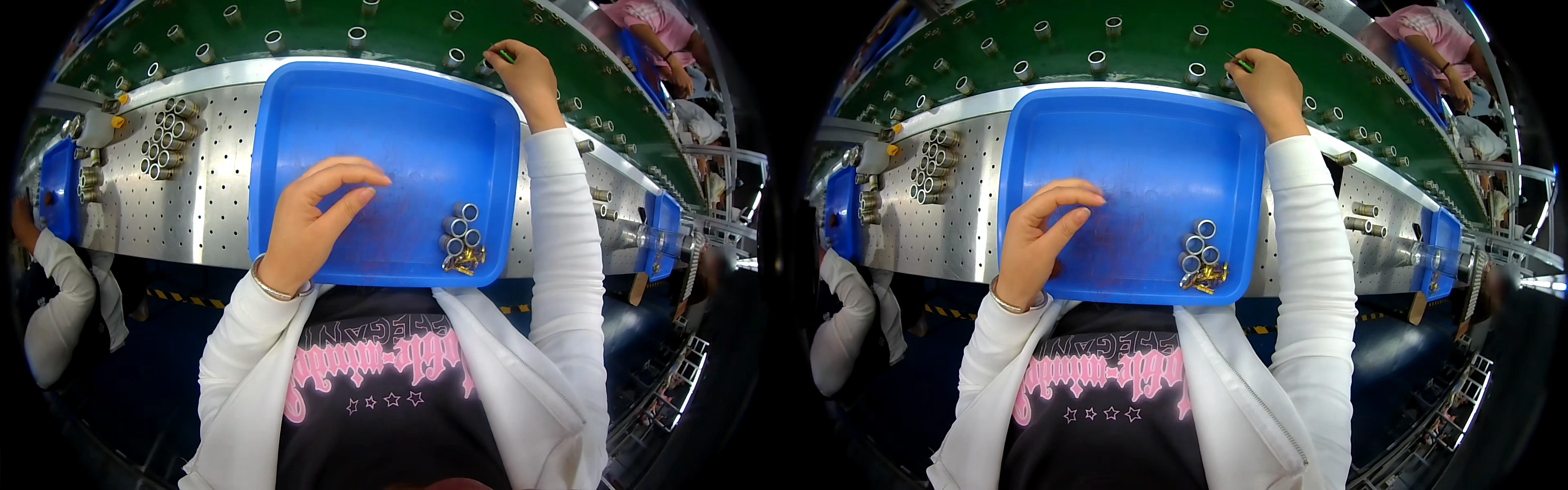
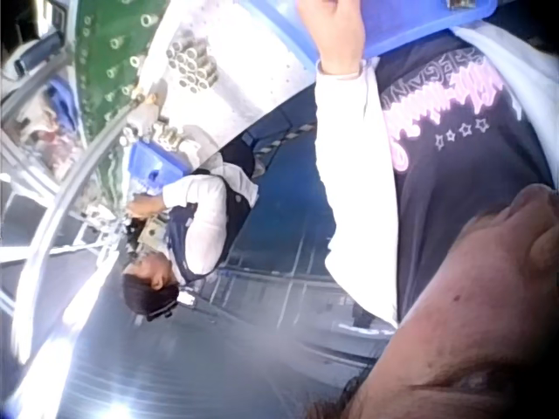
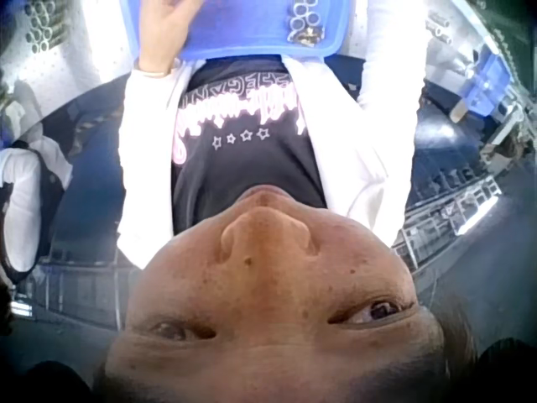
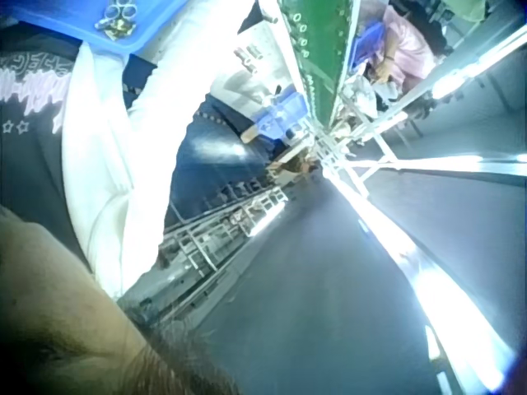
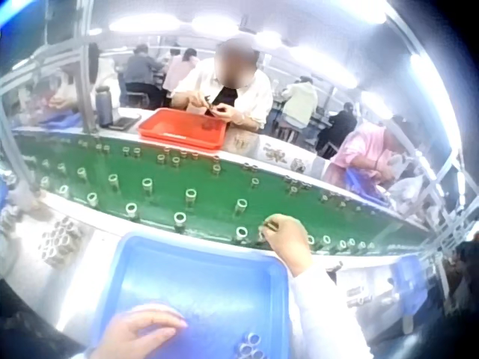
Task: The person uses tweezers to place small components into cylindrical metal parts held in their left hand. They repeatedly pick up parts from a blue tray, insert components, and place the finished parts onto a perforated metal surface.
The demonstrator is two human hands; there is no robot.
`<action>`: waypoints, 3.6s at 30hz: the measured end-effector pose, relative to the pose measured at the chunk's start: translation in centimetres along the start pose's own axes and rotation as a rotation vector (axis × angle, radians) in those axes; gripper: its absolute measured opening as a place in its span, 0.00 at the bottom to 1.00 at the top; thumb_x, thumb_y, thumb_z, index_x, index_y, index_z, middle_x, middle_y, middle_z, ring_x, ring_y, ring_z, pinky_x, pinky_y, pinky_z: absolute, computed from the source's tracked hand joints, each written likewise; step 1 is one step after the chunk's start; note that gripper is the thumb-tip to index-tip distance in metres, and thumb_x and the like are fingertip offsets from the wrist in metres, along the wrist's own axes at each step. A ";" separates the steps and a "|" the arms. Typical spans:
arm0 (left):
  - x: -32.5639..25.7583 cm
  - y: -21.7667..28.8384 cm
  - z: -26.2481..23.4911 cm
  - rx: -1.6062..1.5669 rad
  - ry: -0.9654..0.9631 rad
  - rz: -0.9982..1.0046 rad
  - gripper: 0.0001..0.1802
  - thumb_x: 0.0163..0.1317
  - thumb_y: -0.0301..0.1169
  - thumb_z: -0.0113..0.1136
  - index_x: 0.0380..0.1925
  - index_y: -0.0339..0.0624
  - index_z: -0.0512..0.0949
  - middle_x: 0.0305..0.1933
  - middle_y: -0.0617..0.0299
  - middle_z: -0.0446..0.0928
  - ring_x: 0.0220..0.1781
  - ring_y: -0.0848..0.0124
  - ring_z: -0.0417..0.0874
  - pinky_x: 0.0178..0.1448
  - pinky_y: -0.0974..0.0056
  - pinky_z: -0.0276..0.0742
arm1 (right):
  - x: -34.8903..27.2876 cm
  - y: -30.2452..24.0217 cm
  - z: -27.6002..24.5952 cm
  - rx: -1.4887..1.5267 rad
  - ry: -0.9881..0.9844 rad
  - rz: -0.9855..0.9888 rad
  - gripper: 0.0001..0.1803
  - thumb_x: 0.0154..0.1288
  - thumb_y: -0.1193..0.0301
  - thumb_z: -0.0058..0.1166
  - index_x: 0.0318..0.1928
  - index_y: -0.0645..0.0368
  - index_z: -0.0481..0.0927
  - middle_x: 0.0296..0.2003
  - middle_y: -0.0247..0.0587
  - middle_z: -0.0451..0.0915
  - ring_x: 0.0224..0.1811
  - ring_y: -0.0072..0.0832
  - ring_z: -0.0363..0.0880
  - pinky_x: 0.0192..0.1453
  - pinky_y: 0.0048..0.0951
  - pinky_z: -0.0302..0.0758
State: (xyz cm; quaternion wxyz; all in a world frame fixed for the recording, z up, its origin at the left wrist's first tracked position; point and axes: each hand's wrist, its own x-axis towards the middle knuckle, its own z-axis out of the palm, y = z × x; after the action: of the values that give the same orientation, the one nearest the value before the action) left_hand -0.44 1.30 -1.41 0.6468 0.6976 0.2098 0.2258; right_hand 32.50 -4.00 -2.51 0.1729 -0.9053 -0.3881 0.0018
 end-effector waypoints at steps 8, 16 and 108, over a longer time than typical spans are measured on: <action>0.6 0.7 -0.7 0.142 -0.055 0.055 0.09 0.57 0.24 0.57 0.38 0.38 0.80 0.42 0.57 0.80 0.48 0.65 0.78 0.57 0.65 0.67 | 5.6 -2.7 3.6 -0.181 0.067 -0.200 0.11 0.59 0.62 0.54 0.42 0.47 0.81 0.36 0.39 0.82 0.39 0.40 0.79 0.42 0.36 0.74; 0.6 -0.2 -0.7 -0.137 0.156 0.008 0.18 0.57 0.23 0.57 0.50 0.37 0.74 0.49 0.56 0.75 0.50 0.66 0.77 0.58 0.64 0.68 | 0.2 -7.5 0.3 0.501 -0.250 -0.221 0.13 0.60 0.65 0.55 0.41 0.59 0.82 0.27 0.37 0.80 0.29 0.25 0.76 0.34 0.26 0.70; -1.1 0.7 2.0 -0.508 0.027 -0.145 0.22 0.60 0.21 0.53 0.56 0.36 0.69 0.46 0.53 0.77 0.46 0.68 0.80 0.53 0.67 0.75 | -15.2 -11.0 -6.6 0.751 -0.012 -0.560 0.12 0.46 0.78 0.60 0.34 0.62 0.76 0.29 0.41 0.77 0.30 0.33 0.76 0.34 0.26 0.72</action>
State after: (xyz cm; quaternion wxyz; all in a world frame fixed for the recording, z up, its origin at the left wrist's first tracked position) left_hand -0.20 -1.01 -0.86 0.8128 0.4929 0.2046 0.2336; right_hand 15.05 -9.70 5.19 0.4801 -0.6405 -0.5908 0.1009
